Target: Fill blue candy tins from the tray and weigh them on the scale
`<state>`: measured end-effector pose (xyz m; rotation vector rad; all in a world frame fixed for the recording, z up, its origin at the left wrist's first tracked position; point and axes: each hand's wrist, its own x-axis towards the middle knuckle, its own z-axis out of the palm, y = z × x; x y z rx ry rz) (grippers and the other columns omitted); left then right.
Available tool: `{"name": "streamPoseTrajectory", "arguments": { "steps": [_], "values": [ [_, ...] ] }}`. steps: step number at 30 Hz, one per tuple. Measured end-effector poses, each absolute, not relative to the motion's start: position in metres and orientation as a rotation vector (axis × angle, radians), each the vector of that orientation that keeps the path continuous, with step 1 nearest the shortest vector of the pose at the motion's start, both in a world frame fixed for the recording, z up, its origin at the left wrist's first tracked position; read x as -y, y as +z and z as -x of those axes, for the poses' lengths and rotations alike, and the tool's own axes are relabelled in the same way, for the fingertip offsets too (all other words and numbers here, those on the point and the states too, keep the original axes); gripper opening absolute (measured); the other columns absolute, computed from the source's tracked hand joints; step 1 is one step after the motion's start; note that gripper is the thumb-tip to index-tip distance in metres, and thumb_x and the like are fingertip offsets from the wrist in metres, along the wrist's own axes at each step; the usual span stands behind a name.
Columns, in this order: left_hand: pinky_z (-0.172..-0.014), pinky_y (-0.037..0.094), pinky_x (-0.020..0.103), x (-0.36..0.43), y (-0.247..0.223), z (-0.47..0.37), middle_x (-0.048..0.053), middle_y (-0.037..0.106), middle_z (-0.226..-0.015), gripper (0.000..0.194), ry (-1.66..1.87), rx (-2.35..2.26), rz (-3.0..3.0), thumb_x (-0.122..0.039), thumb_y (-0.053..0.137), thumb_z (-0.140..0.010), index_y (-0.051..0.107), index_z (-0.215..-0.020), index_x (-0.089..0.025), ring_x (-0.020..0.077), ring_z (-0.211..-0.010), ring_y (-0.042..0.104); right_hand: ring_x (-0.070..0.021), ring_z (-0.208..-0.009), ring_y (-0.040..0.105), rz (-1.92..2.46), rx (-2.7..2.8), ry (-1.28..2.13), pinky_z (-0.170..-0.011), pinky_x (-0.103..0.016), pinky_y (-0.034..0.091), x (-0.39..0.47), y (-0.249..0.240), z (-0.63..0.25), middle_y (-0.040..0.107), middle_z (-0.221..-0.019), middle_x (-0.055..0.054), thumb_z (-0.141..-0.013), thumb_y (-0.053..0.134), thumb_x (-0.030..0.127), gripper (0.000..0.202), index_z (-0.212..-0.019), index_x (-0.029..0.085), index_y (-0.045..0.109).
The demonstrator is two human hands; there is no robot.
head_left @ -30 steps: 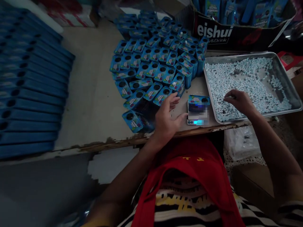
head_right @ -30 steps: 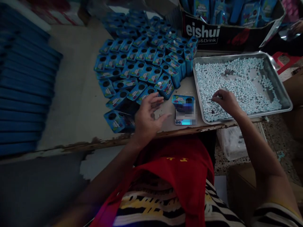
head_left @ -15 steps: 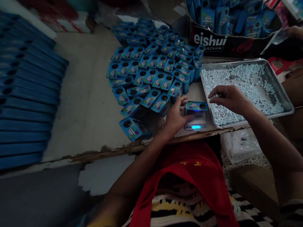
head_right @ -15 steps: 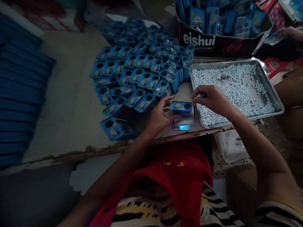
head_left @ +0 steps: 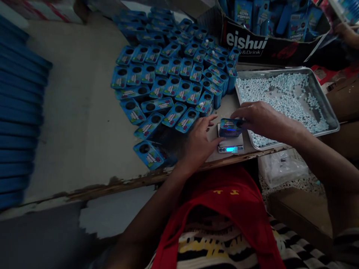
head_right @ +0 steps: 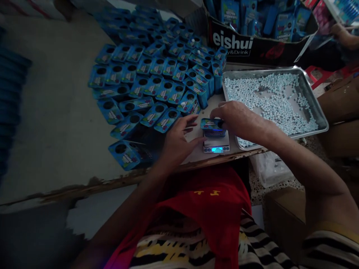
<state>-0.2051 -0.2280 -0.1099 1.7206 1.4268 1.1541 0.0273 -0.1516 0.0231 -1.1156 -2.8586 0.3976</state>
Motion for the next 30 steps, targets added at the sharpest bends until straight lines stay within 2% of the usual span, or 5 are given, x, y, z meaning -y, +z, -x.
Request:
{"name": "streamPoseTrajectory", "arguments": {
  "steps": [9, 18, 23, 27, 30],
  "values": [
    [-0.111, 0.067, 0.041, 0.231, -0.089, 0.215, 0.008, 0.07, -0.149, 0.058, 1.168, -1.38, -1.947, -0.027, 0.09, -0.093, 0.067, -0.146, -0.027, 0.0256, -0.122, 0.077, -0.0238, -0.091, 0.077, 1.214, 2.703, 0.539, -0.084, -0.034, 0.056, 0.165, 0.026, -0.026, 0.082, -0.097, -0.001, -0.098, 0.073, 0.011, 0.025, -0.109, 0.028, 0.089],
    [-0.124, 0.062, 0.048, 0.23, -0.065, 0.221, 0.004, 0.076, -0.14, 0.041, 1.166, -1.505, -2.091, -0.034, 0.09, -0.097, 0.075, -0.135, -0.032, 0.0319, -0.138, 0.072, -0.029, -0.089, 0.077, 1.438, 2.322, 0.599, -0.093, -0.049, 0.063, 0.142, 0.014, -0.081, 0.08, -0.09, -0.003, -0.095, 0.089, 0.028, 0.009, -0.104, 0.026, 0.088],
    [-0.128, 0.059, 0.053, 0.23, -0.058, 0.218, 0.004, 0.076, -0.141, 0.039, 1.089, -1.535, -2.081, -0.028, 0.088, -0.096, 0.076, -0.133, -0.03, 0.0344, -0.14, 0.071, -0.0269, -0.076, 0.076, 1.657, 2.307, 0.657, -0.078, -0.044, 0.059, 0.136, -0.024, -0.127, 0.077, -0.075, -0.001, -0.083, 0.083, 0.012, 0.017, -0.094, 0.024, 0.089],
    [-0.126, 0.06, 0.051, 0.226, -0.06, 0.214, 0.004, 0.077, -0.139, 0.039, 1.063, -1.526, -2.066, -0.027, 0.09, -0.093, 0.078, -0.13, -0.029, 0.034, -0.136, 0.073, -0.0265, -0.078, 0.078, 1.571, 2.166, 0.766, -0.072, -0.04, 0.058, 0.151, -0.013, -0.111, 0.081, -0.081, 0.0, -0.085, 0.089, 0.018, 0.013, -0.096, 0.024, 0.089],
    [-0.126, 0.06, 0.049, 0.223, -0.064, 0.214, 0.004, 0.077, -0.139, 0.039, 1.079, -1.509, -2.044, -0.03, 0.089, -0.095, 0.077, -0.132, -0.03, 0.0327, -0.138, 0.071, -0.0247, -0.087, 0.08, 1.351, 2.173, 0.625, -0.083, -0.039, 0.063, 0.167, 0.009, -0.073, 0.086, -0.097, -0.001, -0.096, 0.086, 0.019, 0.01, -0.104, 0.023, 0.088]
  ]
}}
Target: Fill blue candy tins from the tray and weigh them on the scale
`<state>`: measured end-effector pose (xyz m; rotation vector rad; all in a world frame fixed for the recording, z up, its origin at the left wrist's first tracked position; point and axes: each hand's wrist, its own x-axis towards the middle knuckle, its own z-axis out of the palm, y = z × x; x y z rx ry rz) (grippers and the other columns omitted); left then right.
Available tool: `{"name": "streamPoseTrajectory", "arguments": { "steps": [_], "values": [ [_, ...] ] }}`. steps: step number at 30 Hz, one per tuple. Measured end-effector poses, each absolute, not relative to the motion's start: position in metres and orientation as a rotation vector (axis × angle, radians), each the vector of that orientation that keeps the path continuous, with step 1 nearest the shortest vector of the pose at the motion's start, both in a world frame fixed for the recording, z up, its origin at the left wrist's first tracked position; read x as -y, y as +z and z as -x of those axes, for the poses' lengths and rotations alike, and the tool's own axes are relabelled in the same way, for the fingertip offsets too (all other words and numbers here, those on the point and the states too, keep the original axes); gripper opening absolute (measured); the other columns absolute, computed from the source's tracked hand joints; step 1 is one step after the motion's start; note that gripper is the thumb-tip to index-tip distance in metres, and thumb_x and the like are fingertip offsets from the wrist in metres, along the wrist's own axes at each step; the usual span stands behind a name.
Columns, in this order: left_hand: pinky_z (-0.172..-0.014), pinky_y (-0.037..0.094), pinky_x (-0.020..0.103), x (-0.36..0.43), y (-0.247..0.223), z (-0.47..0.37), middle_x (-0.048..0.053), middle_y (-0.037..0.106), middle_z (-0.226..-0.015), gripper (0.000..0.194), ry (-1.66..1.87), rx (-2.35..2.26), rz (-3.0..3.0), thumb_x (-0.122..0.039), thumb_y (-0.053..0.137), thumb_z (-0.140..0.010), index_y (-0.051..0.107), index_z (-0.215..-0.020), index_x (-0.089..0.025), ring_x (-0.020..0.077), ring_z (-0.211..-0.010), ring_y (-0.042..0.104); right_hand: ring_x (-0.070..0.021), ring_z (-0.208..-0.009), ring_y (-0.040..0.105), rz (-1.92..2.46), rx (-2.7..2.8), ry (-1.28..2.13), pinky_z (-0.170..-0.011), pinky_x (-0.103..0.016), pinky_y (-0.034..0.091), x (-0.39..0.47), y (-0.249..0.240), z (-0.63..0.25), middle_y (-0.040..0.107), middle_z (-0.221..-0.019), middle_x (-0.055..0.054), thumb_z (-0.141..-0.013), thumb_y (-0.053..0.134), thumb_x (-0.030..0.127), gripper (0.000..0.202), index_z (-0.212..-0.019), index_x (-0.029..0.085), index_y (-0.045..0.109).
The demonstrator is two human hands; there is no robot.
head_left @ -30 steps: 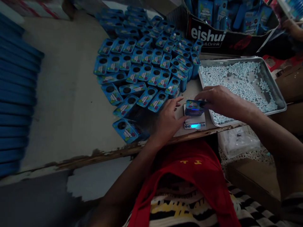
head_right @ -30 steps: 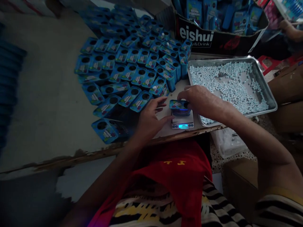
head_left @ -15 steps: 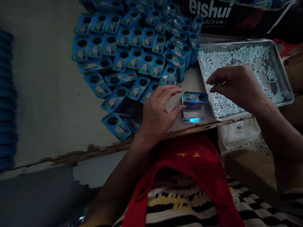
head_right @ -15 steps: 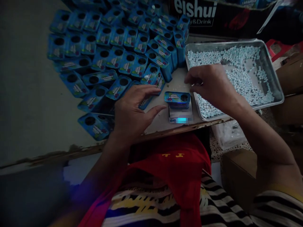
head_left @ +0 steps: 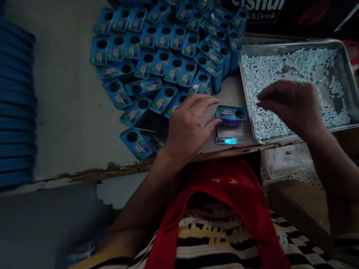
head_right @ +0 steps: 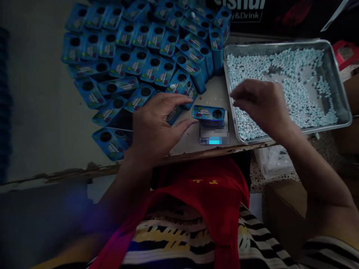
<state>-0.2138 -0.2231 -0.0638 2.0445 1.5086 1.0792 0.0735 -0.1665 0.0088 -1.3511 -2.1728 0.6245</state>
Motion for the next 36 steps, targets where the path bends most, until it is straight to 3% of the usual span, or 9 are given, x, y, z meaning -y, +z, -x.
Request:
{"name": "streamPoseTrajectory", "arguments": {
  "steps": [5, 14, 18, 20, 26, 28, 30, 33, 36],
  "values": [
    [-0.122, 0.062, 0.047, 0.227, -0.067, 0.221, 0.004, 0.077, -0.138, 0.04, 1.12, -1.486, -2.043, -0.032, 0.091, -0.095, 0.077, -0.132, -0.033, 0.032, -0.133, 0.073, -0.0264, -0.114, 0.081, 1.159, 2.512, 0.478, -0.099, -0.038, 0.062, 0.18, -0.001, -0.03, 0.085, -0.123, -0.003, -0.113, 0.063, 0.019, 0.024, -0.12, 0.026, 0.085],
    [-0.117, 0.064, 0.045, 0.231, -0.051, 0.229, 0.003, 0.079, -0.134, 0.033, 1.067, -1.521, -2.098, -0.026, 0.085, -0.098, 0.076, -0.129, -0.034, 0.0304, -0.13, 0.076, -0.0292, -0.103, 0.079, 1.398, 2.392, 0.213, -0.094, -0.043, 0.06, 0.173, -0.035, -0.109, 0.085, -0.108, -0.007, -0.105, 0.075, 0.024, 0.014, -0.113, 0.025, 0.086],
    [-0.113, 0.066, 0.044, 0.229, -0.055, 0.229, 0.003, 0.081, -0.131, 0.032, 1.05, -1.517, -2.18, -0.025, 0.086, -0.099, 0.077, -0.129, -0.033, 0.029, -0.126, 0.078, -0.0352, -0.122, 0.075, 1.483, 2.736, 0.345, -0.1, -0.045, 0.06, 0.178, -0.06, -0.124, 0.081, -0.131, -0.016, -0.1, 0.074, 0.019, 0.032, -0.131, 0.018, 0.083],
    [-0.109, 0.067, 0.043, 0.23, -0.056, 0.228, 0.004, 0.082, -0.13, 0.032, 1.062, -1.519, -2.233, -0.025, 0.087, -0.099, 0.077, -0.129, -0.029, 0.0286, -0.123, 0.08, -0.0355, -0.12, 0.076, 1.595, 2.775, 0.296, -0.093, -0.042, 0.06, 0.175, -0.072, -0.114, 0.077, -0.137, -0.02, -0.101, 0.067, 0.016, 0.039, -0.138, 0.015, 0.08],
    [-0.109, 0.068, 0.046, 0.237, -0.048, 0.229, 0.004, 0.083, -0.131, 0.03, 1.036, -1.576, -2.278, -0.031, 0.087, -0.101, 0.077, -0.129, -0.027, 0.0282, -0.122, 0.08, -0.0292, -0.087, 0.078, 1.785, 2.577, 0.401, -0.074, -0.035, 0.05, 0.145, -0.086, -0.101, 0.083, -0.097, -0.01, -0.087, 0.077, 0.017, 0.02, -0.104, 0.017, 0.088],
    [-0.111, 0.068, 0.047, 0.239, -0.047, 0.231, 0.003, 0.082, -0.132, 0.028, 1.01, -1.582, -2.283, -0.032, 0.082, -0.105, 0.076, -0.131, -0.028, 0.0278, -0.124, 0.079, -0.0253, -0.075, 0.075, 1.789, 2.332, 0.624, -0.069, -0.033, 0.049, 0.139, -0.087, -0.112, 0.078, -0.077, -0.005, -0.082, 0.085, 0.024, 0.012, -0.091, 0.017, 0.088],
    [-0.112, 0.068, 0.048, 0.24, -0.046, 0.232, 0.001, 0.081, -0.132, 0.026, 0.985, -1.581, -2.285, -0.033, 0.079, -0.107, 0.075, -0.132, -0.031, 0.0273, -0.125, 0.079, -0.022, -0.062, 0.07, 1.789, 2.077, 0.85, -0.06, -0.031, 0.046, 0.139, -0.085, -0.126, 0.072, -0.065, -0.004, -0.081, 0.09, 0.039, 0.025, -0.089, 0.016, 0.088],
    [-0.116, 0.066, 0.047, 0.239, -0.047, 0.23, 0.001, 0.081, -0.134, 0.028, 0.965, -1.563, -2.265, -0.031, 0.08, -0.105, 0.074, -0.133, -0.033, 0.0272, -0.128, 0.077, -0.0199, -0.058, 0.065, 1.767, 1.938, 1.011, -0.055, -0.031, 0.043, 0.145, -0.072, -0.138, 0.07, -0.063, -0.004, -0.078, 0.094, 0.054, 0.042, -0.092, 0.015, 0.088],
    [-0.118, 0.065, 0.046, 0.236, -0.048, 0.226, 0.004, 0.079, -0.137, 0.032, 0.956, -1.527, -2.251, -0.026, 0.081, -0.103, 0.074, -0.135, -0.028, 0.0284, -0.132, 0.076, -0.018, -0.065, 0.063, 1.72, 2.095, 0.927, -0.059, -0.031, 0.042, 0.149, -0.046, -0.133, 0.073, -0.071, -0.004, -0.076, 0.096, 0.05, 0.034, -0.088, 0.019, 0.088]
  ]
}}
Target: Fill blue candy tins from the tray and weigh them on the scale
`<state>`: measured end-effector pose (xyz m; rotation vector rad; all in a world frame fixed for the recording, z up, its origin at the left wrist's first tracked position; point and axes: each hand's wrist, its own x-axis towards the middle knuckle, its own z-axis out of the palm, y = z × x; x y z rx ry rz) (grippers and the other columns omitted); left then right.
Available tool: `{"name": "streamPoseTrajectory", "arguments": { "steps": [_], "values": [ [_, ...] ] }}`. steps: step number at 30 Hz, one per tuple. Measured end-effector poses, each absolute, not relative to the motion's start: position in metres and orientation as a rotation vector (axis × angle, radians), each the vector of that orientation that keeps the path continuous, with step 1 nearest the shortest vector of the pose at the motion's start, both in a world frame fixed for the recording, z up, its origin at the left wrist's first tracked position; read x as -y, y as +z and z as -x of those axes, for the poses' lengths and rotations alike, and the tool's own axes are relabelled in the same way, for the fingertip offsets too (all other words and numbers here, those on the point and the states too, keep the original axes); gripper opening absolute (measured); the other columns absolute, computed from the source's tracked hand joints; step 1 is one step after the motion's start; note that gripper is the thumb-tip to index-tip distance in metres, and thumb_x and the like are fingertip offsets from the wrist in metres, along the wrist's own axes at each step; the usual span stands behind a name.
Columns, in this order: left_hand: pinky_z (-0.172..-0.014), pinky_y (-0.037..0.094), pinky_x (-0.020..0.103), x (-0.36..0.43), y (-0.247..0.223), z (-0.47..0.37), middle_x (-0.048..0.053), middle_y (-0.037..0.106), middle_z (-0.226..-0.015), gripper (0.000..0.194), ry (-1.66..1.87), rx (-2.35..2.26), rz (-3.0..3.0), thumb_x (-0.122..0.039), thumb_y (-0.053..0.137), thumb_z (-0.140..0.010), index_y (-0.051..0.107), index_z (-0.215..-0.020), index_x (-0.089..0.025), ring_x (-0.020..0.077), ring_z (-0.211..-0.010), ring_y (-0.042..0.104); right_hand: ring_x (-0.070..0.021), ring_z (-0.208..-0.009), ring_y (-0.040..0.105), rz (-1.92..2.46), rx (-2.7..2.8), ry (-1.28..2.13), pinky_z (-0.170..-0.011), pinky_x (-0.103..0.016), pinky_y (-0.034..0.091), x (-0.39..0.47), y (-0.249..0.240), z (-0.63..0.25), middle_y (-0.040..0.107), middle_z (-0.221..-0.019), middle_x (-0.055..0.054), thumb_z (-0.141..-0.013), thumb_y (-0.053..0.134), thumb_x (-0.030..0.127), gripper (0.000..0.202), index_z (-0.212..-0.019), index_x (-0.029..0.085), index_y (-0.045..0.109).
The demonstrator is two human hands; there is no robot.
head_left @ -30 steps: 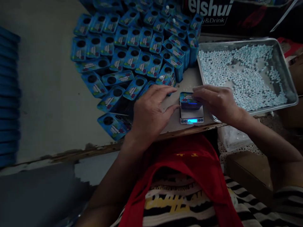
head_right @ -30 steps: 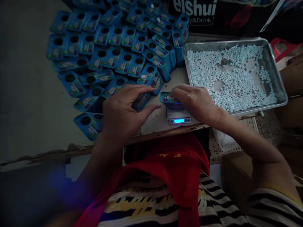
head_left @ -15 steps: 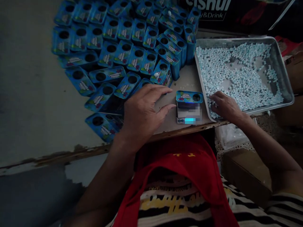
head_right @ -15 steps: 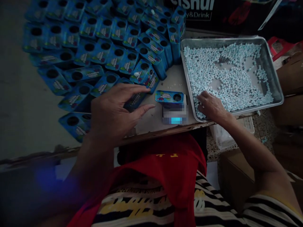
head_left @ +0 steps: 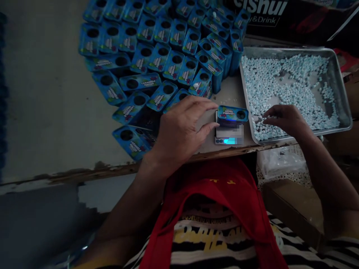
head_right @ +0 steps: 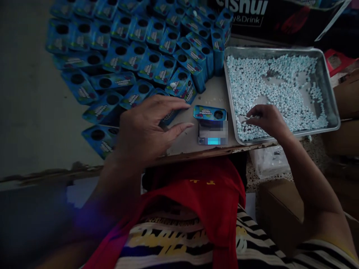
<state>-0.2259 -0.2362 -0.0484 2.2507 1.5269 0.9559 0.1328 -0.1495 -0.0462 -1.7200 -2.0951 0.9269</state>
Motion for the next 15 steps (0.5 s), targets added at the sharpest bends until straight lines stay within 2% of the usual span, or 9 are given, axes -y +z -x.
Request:
{"name": "streamPoseTrajectory", "arguments": {
  "steps": [3, 7, 12, 15],
  "values": [
    [-0.119, 0.064, 0.046, 0.237, -0.052, 0.226, 0.006, 0.078, -0.139, 0.035, 0.962, -1.52, -2.26, -0.025, 0.08, -0.103, 0.074, -0.137, -0.026, 0.0302, -0.134, 0.075, -0.0168, -0.068, 0.061, 1.621, 2.242, 0.921, -0.063, -0.031, 0.042, 0.151, -0.013, -0.111, 0.074, -0.076, -0.002, -0.087, 0.09, 0.046, 0.025, -0.091, 0.021, 0.088],
    [-0.117, 0.064, 0.043, 0.243, -0.06, 0.233, 0.007, 0.078, -0.139, 0.037, 1.028, -1.489, -2.291, -0.03, 0.08, -0.104, 0.072, -0.14, -0.028, 0.0299, -0.131, 0.076, -0.0162, -0.068, 0.059, 1.456, 2.367, 0.949, -0.065, -0.032, 0.041, 0.155, 0.021, -0.071, 0.071, -0.075, -0.001, -0.095, 0.085, 0.045, 0.023, -0.095, 0.022, 0.087],
    [-0.114, 0.066, 0.041, 0.249, -0.069, 0.241, 0.008, 0.078, -0.137, 0.038, 1.094, -1.427, -2.3, -0.028, 0.079, -0.105, 0.07, -0.142, -0.027, 0.0286, -0.13, 0.077, -0.0166, -0.072, 0.06, 1.382, 2.451, 0.837, -0.069, -0.032, 0.039, 0.161, 0.024, -0.039, 0.068, -0.073, 0.0, -0.095, 0.089, 0.04, 0.02, -0.092, 0.02, 0.086],
    [-0.117, 0.065, 0.043, 0.25, -0.071, 0.242, 0.008, 0.078, -0.137, 0.039, 1.073, -1.464, -2.296, -0.026, 0.078, -0.105, 0.07, -0.143, -0.026, 0.0295, -0.131, 0.077, -0.0166, -0.071, 0.06, 1.385, 2.425, 0.82, -0.069, -0.032, 0.04, 0.162, 0.017, -0.034, 0.069, -0.072, 0.0, -0.09, 0.094, 0.035, 0.017, -0.092, 0.02, 0.087]
  ]
}}
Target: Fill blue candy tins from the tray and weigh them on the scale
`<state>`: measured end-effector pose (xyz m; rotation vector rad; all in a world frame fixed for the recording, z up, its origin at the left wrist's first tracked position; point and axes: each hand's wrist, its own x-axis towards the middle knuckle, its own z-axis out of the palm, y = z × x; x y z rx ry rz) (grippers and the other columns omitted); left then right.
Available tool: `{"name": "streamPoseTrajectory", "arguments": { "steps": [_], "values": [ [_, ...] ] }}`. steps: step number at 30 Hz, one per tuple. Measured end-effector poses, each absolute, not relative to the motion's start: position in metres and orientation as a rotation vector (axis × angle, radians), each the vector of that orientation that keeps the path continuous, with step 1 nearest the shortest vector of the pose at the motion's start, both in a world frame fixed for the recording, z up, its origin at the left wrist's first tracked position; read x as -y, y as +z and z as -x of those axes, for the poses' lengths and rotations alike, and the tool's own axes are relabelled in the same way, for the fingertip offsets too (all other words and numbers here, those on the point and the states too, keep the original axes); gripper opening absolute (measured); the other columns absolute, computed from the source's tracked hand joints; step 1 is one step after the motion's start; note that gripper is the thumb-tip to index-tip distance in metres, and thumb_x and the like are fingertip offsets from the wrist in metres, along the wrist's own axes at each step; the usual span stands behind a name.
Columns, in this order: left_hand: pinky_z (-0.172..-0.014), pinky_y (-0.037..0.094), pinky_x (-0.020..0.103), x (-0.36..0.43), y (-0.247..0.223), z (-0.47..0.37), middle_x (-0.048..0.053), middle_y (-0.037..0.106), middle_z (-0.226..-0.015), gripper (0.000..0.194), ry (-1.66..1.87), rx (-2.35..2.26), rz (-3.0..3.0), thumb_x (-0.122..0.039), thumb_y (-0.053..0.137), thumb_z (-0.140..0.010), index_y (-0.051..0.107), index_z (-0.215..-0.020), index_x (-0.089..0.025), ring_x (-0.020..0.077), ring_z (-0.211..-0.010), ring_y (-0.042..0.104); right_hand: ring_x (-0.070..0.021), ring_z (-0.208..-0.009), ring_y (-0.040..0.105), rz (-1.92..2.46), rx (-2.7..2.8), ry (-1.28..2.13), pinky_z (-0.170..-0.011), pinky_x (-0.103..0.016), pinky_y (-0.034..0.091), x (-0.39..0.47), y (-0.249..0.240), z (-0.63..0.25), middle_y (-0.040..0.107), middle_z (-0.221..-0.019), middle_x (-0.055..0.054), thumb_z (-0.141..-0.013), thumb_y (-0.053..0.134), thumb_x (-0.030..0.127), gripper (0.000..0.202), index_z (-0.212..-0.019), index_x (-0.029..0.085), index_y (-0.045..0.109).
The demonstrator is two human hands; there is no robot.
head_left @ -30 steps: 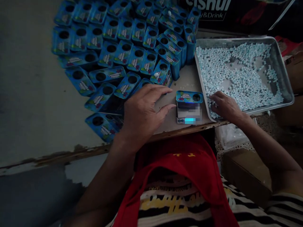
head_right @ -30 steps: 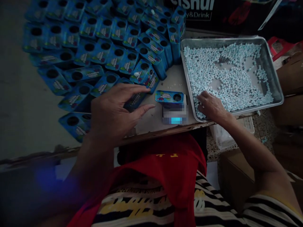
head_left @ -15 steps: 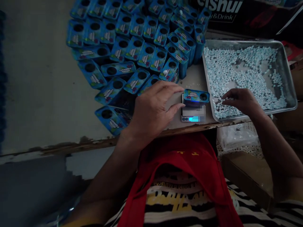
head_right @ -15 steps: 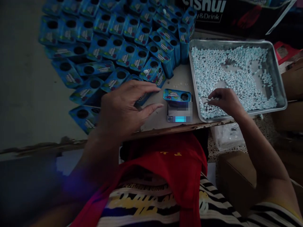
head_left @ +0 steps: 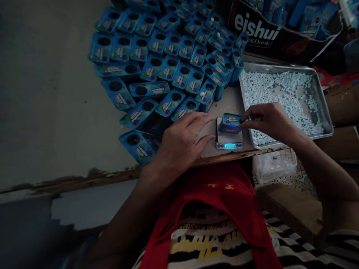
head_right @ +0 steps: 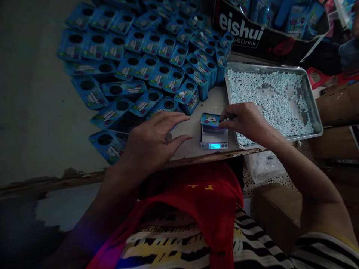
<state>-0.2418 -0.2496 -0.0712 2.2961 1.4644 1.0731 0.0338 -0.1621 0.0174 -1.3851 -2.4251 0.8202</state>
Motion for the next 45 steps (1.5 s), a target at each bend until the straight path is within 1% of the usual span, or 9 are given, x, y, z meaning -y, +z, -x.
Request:
{"name": "streamPoseTrajectory", "arguments": {
  "steps": [6, 11, 14, 19, 25, 31, 35, 40, 45],
  "values": [
    [-0.12, 0.062, 0.043, 0.25, -0.062, 0.243, 0.008, 0.077, -0.139, 0.043, 1.052, -1.483, -2.289, -0.024, 0.079, -0.103, 0.069, -0.145, -0.027, 0.03, -0.133, 0.075, -0.0193, -0.078, 0.065, 1.467, 2.008, 0.966, -0.071, -0.033, 0.05, 0.157, 0.013, -0.048, 0.075, -0.084, -0.002, -0.084, 0.094, 0.035, 0.022, -0.1, 0.022, 0.087],
    [-0.121, 0.062, 0.046, 0.249, -0.055, 0.243, 0.008, 0.076, -0.142, 0.043, 0.96, -1.521, -2.274, -0.025, 0.079, -0.102, 0.069, -0.144, -0.029, 0.0312, -0.134, 0.074, -0.0171, -0.082, 0.071, 1.561, 1.326, 1.339, -0.074, -0.029, 0.058, 0.151, -0.016, -0.095, 0.079, -0.093, -0.003, -0.072, 0.091, 0.022, 0.022, -0.091, 0.024, 0.082],
    [-0.122, 0.061, 0.046, 0.246, -0.055, 0.238, 0.008, 0.075, -0.142, 0.044, 0.933, -1.515, -2.282, -0.024, 0.08, -0.101, 0.069, -0.144, -0.028, 0.0317, -0.135, 0.074, -0.0167, -0.077, 0.072, 1.651, 1.194, 1.414, -0.067, -0.028, 0.058, 0.154, -0.041, -0.118, 0.081, -0.093, -0.006, -0.067, 0.1, 0.029, 0.033, -0.091, 0.021, 0.08],
    [-0.121, 0.061, 0.044, 0.24, -0.052, 0.226, 0.008, 0.076, -0.141, 0.047, 0.917, -1.473, -2.325, -0.019, 0.082, -0.099, 0.069, -0.144, -0.027, 0.0311, -0.134, 0.074, -0.0124, -0.061, 0.058, 1.621, 1.365, 1.463, -0.053, -0.027, 0.046, 0.156, -0.048, -0.116, 0.077, -0.084, -0.006, -0.077, 0.102, 0.054, 0.044, -0.091, 0.02, 0.078],
    [-0.121, 0.061, 0.045, 0.238, -0.043, 0.226, 0.009, 0.074, -0.144, 0.049, 0.818, -1.49, -2.335, -0.017, 0.078, -0.101, 0.067, -0.147, -0.026, 0.0316, -0.137, 0.073, -0.0171, -0.078, 0.067, 1.334, 1.675, 1.532, -0.07, -0.031, 0.056, 0.14, -0.003, -0.087, 0.081, -0.095, -0.007, -0.082, 0.097, 0.031, 0.024, -0.099, 0.021, 0.085],
    [-0.123, 0.058, 0.047, 0.235, -0.045, 0.23, 0.008, 0.074, -0.146, 0.049, 0.762, -1.513, -2.344, -0.024, 0.073, -0.103, 0.065, -0.152, -0.029, 0.0317, -0.139, 0.071, -0.0162, -0.067, 0.062, 1.274, 1.939, 1.417, -0.06, -0.03, 0.048, 0.14, 0.025, -0.051, 0.081, -0.085, -0.004, -0.092, 0.083, 0.019, 0.009, -0.099, 0.022, 0.086],
    [-0.125, 0.056, 0.05, 0.226, -0.049, 0.225, 0.01, 0.074, -0.15, 0.053, 0.764, -1.49, -2.304, -0.031, 0.077, -0.103, 0.064, -0.154, -0.027, 0.0332, -0.143, 0.069, -0.0158, -0.066, 0.063, 1.291, 1.994, 1.327, -0.062, -0.028, 0.05, 0.144, 0.024, -0.037, 0.074, -0.075, -0.001, -0.089, 0.091, 0.022, 0.006, -0.093, 0.022, 0.086],
    [-0.119, 0.06, 0.047, 0.214, -0.059, 0.211, 0.009, 0.077, -0.144, 0.059, 0.843, -1.502, -2.118, -0.028, 0.089, -0.093, 0.069, -0.148, -0.026, 0.0318, -0.134, 0.074, -0.0133, -0.06, 0.06, 1.145, 1.974, 1.391, -0.059, -0.028, 0.05, 0.15, 0.013, -0.037, 0.075, -0.074, 0.001, -0.09, 0.085, 0.029, 0.009, -0.095, 0.023, 0.089],
    [-0.12, 0.059, 0.05, 0.204, -0.069, 0.185, 0.013, 0.076, -0.145, 0.067, 0.864, -1.494, -2.024, -0.02, 0.096, -0.085, 0.068, -0.146, -0.018, 0.0326, -0.136, 0.073, -0.0128, -0.057, 0.06, 1.156, 1.785, 1.524, -0.054, -0.029, 0.047, 0.15, -0.003, -0.04, 0.086, -0.1, -0.006, -0.082, 0.092, 0.04, 0.032, -0.109, 0.023, 0.09]
  ]
}}
